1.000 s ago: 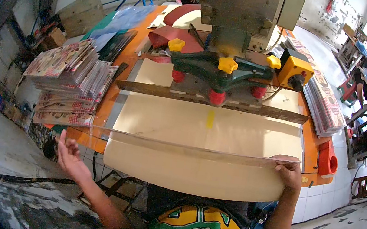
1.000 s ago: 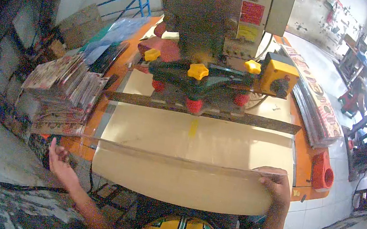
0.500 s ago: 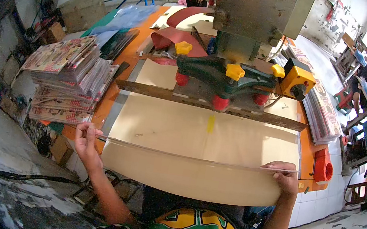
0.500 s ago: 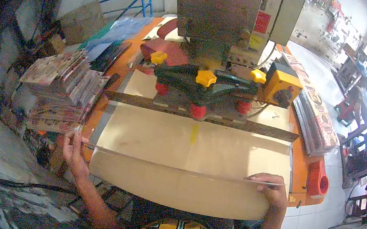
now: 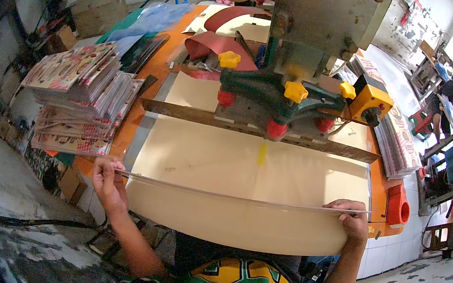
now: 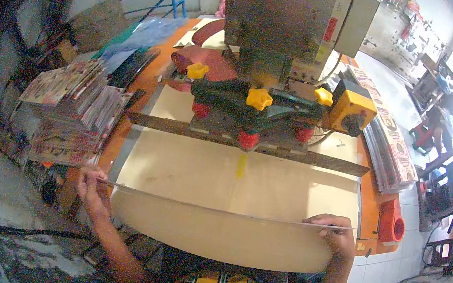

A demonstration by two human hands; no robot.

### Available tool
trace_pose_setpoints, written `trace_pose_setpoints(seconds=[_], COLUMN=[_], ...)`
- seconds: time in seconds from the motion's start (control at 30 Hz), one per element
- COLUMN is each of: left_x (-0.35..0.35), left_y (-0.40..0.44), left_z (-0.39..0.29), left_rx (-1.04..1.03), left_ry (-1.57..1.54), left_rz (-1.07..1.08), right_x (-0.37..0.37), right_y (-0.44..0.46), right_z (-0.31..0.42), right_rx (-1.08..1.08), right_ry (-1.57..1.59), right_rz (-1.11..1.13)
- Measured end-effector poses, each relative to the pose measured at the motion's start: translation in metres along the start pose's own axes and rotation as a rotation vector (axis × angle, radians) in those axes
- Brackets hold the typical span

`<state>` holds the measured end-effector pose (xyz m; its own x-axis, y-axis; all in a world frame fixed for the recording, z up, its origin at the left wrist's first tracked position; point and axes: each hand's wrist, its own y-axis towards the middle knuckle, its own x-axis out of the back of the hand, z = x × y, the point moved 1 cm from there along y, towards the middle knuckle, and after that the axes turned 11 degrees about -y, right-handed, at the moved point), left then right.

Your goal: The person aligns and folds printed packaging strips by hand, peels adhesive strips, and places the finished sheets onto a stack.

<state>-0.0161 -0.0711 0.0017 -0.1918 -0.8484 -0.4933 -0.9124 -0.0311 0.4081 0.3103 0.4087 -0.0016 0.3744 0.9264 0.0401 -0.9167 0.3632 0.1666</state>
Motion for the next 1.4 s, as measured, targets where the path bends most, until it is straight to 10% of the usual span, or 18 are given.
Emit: trace_pose_setpoints(seconds=[1.4], left_x=[0.014], left_y=[-0.006], left_z=[0.003], left_rx=[0.051], left_ry=[-0.255], left_rz=[-0.024], right_x=[0.004], right_y=[-0.005], right_z=[0.007], right_rx=[-0.078], right_ry=[-0.142], right_rz=[0.038])
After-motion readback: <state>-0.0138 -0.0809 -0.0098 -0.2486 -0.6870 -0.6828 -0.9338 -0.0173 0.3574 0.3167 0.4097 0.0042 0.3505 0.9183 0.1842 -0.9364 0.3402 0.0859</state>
